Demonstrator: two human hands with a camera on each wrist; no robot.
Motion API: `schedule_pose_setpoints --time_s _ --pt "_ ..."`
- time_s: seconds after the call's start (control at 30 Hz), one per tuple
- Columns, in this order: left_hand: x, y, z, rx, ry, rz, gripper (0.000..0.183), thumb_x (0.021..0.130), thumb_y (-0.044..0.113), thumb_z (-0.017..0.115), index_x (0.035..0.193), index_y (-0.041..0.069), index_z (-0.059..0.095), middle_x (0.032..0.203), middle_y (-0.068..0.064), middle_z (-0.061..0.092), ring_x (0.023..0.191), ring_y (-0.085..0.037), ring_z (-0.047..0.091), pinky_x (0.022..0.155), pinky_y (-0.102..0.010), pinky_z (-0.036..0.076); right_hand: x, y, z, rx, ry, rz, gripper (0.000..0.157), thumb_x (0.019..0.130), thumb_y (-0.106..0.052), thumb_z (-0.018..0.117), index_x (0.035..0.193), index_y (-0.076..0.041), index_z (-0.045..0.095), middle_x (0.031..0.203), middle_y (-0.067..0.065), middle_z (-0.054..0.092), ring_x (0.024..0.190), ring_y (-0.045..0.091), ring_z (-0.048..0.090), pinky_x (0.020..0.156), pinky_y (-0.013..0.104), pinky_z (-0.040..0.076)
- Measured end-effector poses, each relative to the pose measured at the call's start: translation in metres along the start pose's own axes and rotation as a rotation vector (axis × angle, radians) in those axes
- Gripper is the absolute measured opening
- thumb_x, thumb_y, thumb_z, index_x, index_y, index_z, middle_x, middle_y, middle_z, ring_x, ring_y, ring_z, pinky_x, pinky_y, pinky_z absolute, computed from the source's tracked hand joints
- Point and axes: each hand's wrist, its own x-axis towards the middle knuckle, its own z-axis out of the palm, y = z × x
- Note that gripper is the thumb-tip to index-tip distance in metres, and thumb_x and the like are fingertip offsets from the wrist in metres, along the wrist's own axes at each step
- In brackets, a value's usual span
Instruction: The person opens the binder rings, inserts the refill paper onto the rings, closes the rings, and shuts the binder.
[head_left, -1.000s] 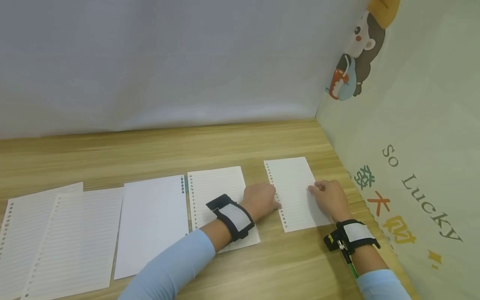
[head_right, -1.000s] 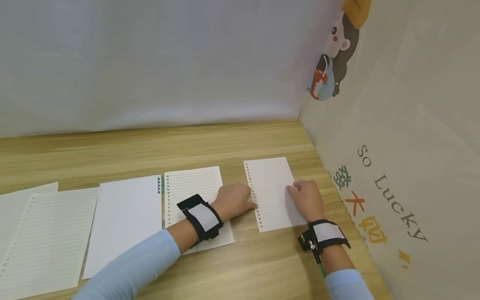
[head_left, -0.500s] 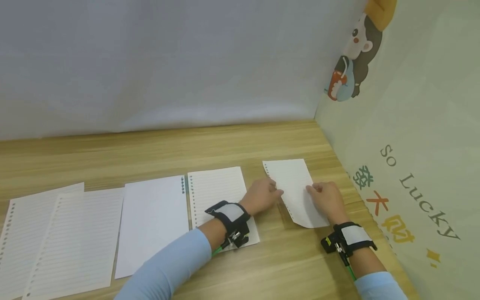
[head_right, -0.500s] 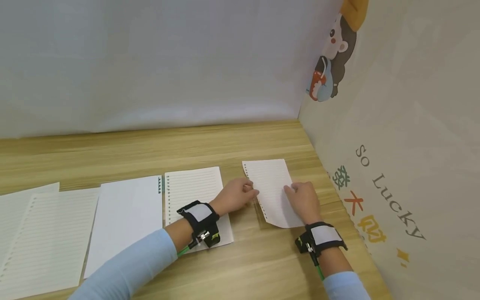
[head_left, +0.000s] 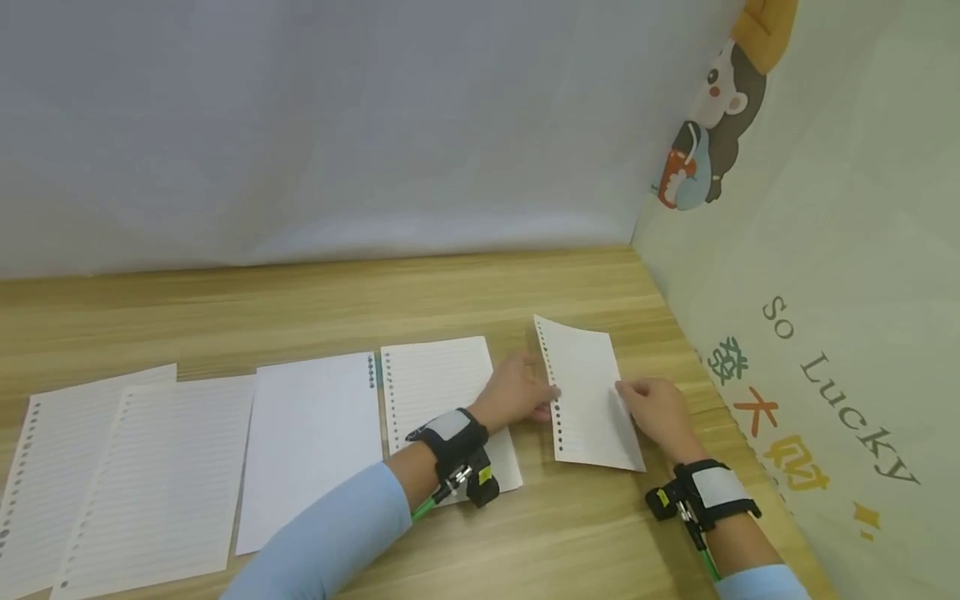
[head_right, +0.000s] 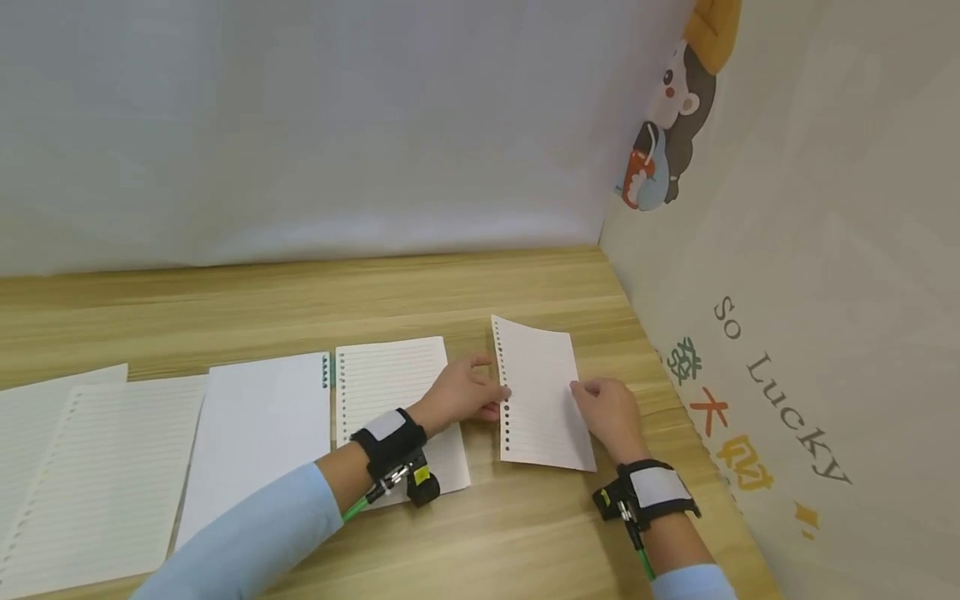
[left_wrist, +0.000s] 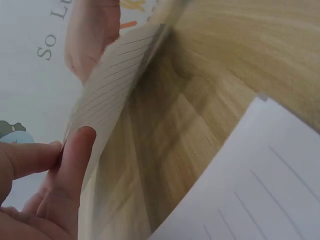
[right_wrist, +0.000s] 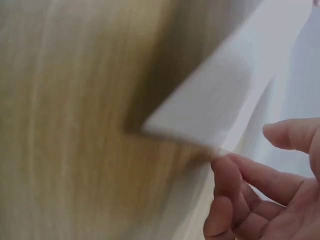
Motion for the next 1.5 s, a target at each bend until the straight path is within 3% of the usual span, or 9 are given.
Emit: schedule_pose_setpoints --time_s 0.17,0.37,0.57,0.63,0.77,1.0,1.27,1.5 --pt "-0.011 0.003 -0.011 -0.082 -0.029 0.034 0.057 0.087 0.005 0.065 0.140 -0.006 0.044 0.107 -0.028 0.073 0.074 -0.026 0.071 0.077 -0.041 0.062 -0.004 0.003 -0.005 0.085 -0.079 0.013 0.049 0.097 -0.034 0.050 0.099 0.011 0.068 0.075 0.011 0.065 0.063 0.018 0.058 0.055 0.028 0.047" --pt "-0.026 0.006 -0.027 -0.137 -0.052 0.066 0.061 0.088 0.004 0.065 0.144 0.001 0.042 0.107 -0.028 0.072 0.063 -0.010 0.065 0.071 -0.032 0.063 0.000 -0.001 -0.005 0.356 -0.300 0.060 0.055 0.097 -0.039 0.049 0.121 0.009 0.060 0.071 -0.005 0.066 0.057 0.008 0.054 0.053 0.023 0.045" --pt "-0.042 -0.001 -0.039 -0.137 -0.060 0.061 0.061 0.089 0.005 0.064 0.145 0.001 0.041 0.106 -0.028 0.072 0.069 -0.015 0.070 0.072 -0.033 0.063 0.006 -0.002 0.000 0.676 -0.496 0.051 0.028 0.099 -0.030 0.050 0.085 -0.011 0.067 0.051 -0.013 0.052 0.045 0.002 0.039 0.045 0.017 0.033" --pt "-0.048 -0.005 -0.043 -0.102 -0.047 0.062 0.061 0.089 0.007 0.064 0.144 0.000 0.040 0.105 -0.027 0.073 0.071 -0.018 0.071 0.073 -0.035 0.063 0.007 -0.003 0.001 0.749 -0.533 0.018 0.025 0.099 -0.024 0.050 0.082 -0.017 0.067 0.049 -0.014 0.046 0.043 0.001 0.036 0.044 0.017 0.027" --pt "-0.059 -0.015 -0.051 -0.023 0.003 0.051 0.060 0.089 0.010 0.065 0.142 -0.002 0.042 0.102 -0.023 0.075 0.069 -0.020 0.072 0.074 -0.039 0.063 0.007 -0.009 0.005 0.759 -0.504 -0.034 0.013 0.096 -0.021 0.057 0.098 -0.014 0.067 0.053 -0.014 0.045 0.045 0.001 0.038 0.044 0.017 0.026" --pt "-0.072 -0.030 -0.063 0.022 0.070 0.012 0.055 0.087 0.012 0.066 0.136 -0.006 0.048 0.097 -0.023 0.076 0.065 -0.020 0.071 0.066 -0.038 0.064 0.004 -0.026 0.016 0.665 -0.419 -0.048 0.043 0.094 -0.020 0.059 0.125 0.010 0.054 0.053 -0.014 0.045 0.046 0.001 0.040 0.042 0.014 0.032" --pt "-0.080 -0.040 -0.079 0.062 0.164 -0.031 0.042 0.090 0.016 0.063 0.126 -0.005 0.059 0.086 -0.018 0.078 0.059 -0.018 0.070 0.059 -0.033 0.063 0.001 -0.043 0.032 0.674 -0.407 -0.040 0.045 0.096 -0.013 0.055 0.131 0.015 0.048 0.052 -0.013 0.042 0.045 0.001 0.037 0.042 0.014 0.031" --pt "-0.074 -0.042 -0.090 0.239 0.295 -0.095 0.025 0.090 0.018 0.062 0.103 0.000 0.072 0.072 -0.009 0.075 0.050 -0.013 0.062 0.050 -0.026 0.055 0.007 -0.047 0.045 0.717 -0.392 0.015 0.042 0.094 -0.011 0.057 0.127 0.015 0.051 0.050 -0.012 0.043 0.044 0.001 0.037 0.041 0.014 0.031"
